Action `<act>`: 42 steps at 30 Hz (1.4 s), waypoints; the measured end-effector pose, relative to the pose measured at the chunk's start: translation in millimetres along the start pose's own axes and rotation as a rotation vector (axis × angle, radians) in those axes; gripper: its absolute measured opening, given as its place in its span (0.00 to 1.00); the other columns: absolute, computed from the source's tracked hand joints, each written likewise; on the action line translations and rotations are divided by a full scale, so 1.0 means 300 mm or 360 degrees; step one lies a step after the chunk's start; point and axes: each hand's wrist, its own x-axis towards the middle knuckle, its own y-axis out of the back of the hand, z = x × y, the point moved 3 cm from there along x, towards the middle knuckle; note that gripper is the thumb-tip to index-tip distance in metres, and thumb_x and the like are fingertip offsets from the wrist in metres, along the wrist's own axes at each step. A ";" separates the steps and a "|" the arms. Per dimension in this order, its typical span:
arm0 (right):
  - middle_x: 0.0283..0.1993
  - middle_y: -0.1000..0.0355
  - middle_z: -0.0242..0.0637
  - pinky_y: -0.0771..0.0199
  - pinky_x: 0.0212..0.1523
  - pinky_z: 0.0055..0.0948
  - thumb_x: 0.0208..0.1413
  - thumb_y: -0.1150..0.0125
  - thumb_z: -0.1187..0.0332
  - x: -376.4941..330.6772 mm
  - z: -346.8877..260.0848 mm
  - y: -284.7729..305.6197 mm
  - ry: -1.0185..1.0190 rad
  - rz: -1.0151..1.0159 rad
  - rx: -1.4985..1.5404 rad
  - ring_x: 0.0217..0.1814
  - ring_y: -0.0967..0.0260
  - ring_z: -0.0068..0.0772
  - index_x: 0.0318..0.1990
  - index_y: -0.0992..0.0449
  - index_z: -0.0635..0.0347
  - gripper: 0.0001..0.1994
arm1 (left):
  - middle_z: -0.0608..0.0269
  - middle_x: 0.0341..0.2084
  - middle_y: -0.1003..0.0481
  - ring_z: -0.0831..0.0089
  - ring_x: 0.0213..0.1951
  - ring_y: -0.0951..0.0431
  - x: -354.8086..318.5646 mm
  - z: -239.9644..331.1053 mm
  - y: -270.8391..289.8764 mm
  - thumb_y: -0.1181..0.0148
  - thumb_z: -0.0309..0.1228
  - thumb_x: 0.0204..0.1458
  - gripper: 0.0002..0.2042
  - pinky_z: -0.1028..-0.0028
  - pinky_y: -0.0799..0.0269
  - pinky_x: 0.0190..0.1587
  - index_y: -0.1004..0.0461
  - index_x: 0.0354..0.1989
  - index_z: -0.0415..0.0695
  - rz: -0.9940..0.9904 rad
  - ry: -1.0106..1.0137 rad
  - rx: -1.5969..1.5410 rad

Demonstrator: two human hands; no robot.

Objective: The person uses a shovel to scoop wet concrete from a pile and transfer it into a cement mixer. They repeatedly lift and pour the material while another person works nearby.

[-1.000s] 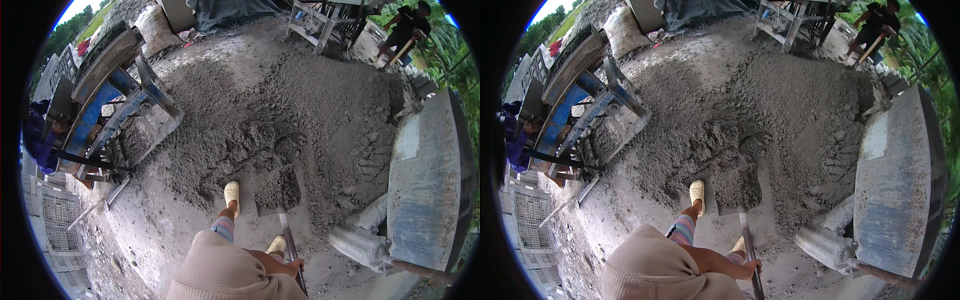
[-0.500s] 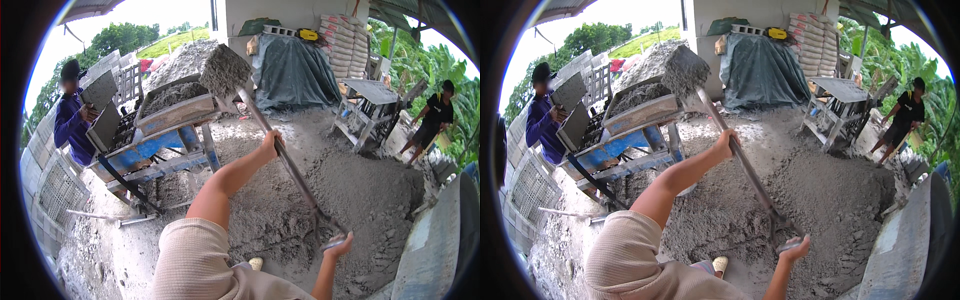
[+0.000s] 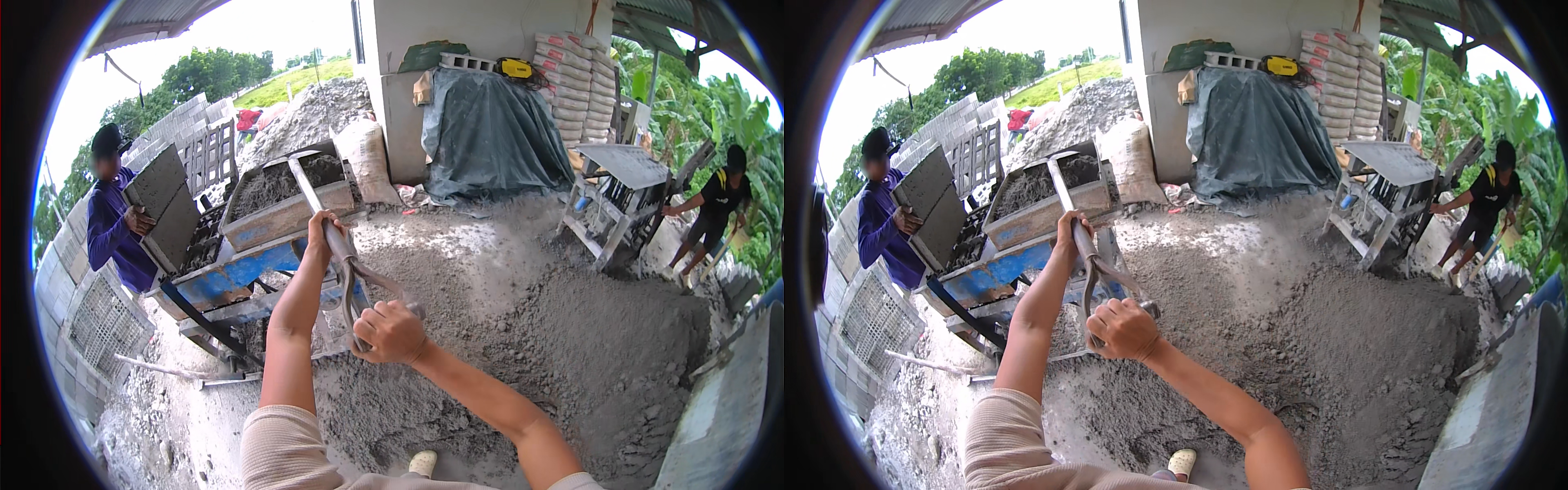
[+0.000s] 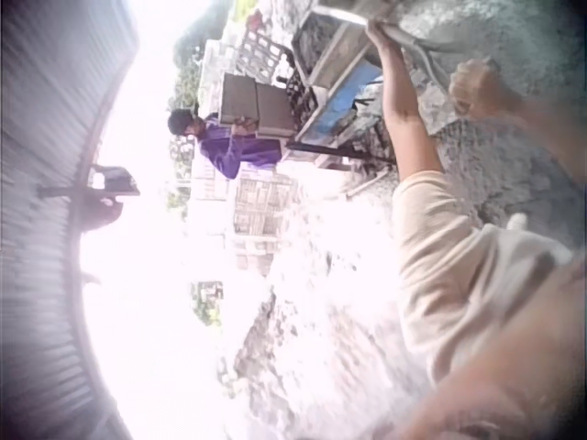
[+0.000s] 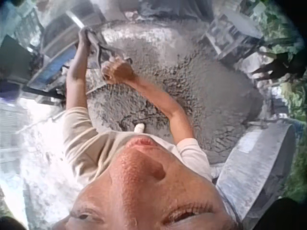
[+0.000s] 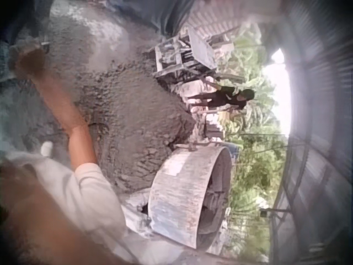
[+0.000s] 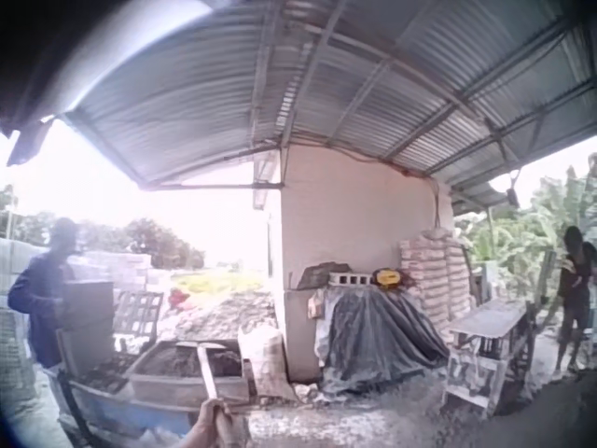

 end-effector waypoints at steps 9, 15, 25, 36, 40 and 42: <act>0.20 0.42 0.27 0.38 0.22 0.25 0.40 0.42 0.52 -0.205 -0.203 0.799 -0.0622 0.0455 -0.0204 0.20 0.45 0.23 0.29 0.41 0.56 0.20 | 0.57 0.27 0.29 0.62 0.32 0.28 -0.614 -0.260 -0.472 0.53 0.55 0.46 0.26 0.58 0.32 0.38 0.32 0.33 0.40 -0.0851 0.0331 -0.0100; 0.22 0.37 0.35 0.37 0.23 0.26 0.51 0.60 0.46 -1.079 -0.620 1.095 -0.2225 0.1150 -0.0308 0.20 0.41 0.27 0.25 0.38 0.60 0.23 | 0.71 0.18 0.33 0.77 0.23 0.30 -0.827 -0.810 -0.444 0.45 0.34 0.46 0.05 0.71 0.33 0.33 0.32 0.24 0.47 -0.1227 0.0605 -0.1032; 0.10 0.48 0.28 0.48 0.14 0.26 0.49 0.65 0.37 -1.502 -1.878 1.780 -0.4395 0.2648 -0.1044 0.11 0.51 0.26 0.16 0.42 0.51 0.27 | 0.64 0.11 0.36 0.69 0.15 0.34 -2.147 -2.044 0.318 0.47 0.29 0.38 0.07 0.69 0.33 0.22 0.37 0.14 0.45 0.0887 0.1963 0.0440; 0.13 0.45 0.27 0.45 0.17 0.24 0.49 0.61 0.41 -1.281 -2.181 2.326 -0.4364 0.1847 -0.2153 0.14 0.48 0.24 0.18 0.39 0.51 0.24 | 0.66 0.11 0.35 0.69 0.17 0.32 -3.084 -2.379 0.232 0.42 0.30 0.37 0.08 0.70 0.31 0.24 0.36 0.15 0.47 0.1143 0.3213 -0.0022; 0.13 0.44 0.27 0.44 0.19 0.23 0.50 0.58 0.44 -1.750 -1.808 2.064 -0.4383 0.1995 -0.1281 0.15 0.47 0.22 0.18 0.39 0.51 0.21 | 0.65 0.11 0.36 0.66 0.16 0.34 -2.380 -2.550 0.474 0.47 0.31 0.40 0.08 0.67 0.33 0.25 0.37 0.15 0.47 0.1235 0.2432 -0.0043; 0.13 0.46 0.26 0.47 0.13 0.23 0.48 0.56 0.44 -1.935 -1.579 1.794 -0.4397 0.1985 -0.1397 0.11 0.50 0.23 0.18 0.42 0.50 0.20 | 0.67 0.11 0.38 0.71 0.15 0.36 -2.021 -2.570 0.609 0.50 0.31 0.42 0.08 0.71 0.34 0.22 0.39 0.15 0.47 0.1234 0.2499 0.0227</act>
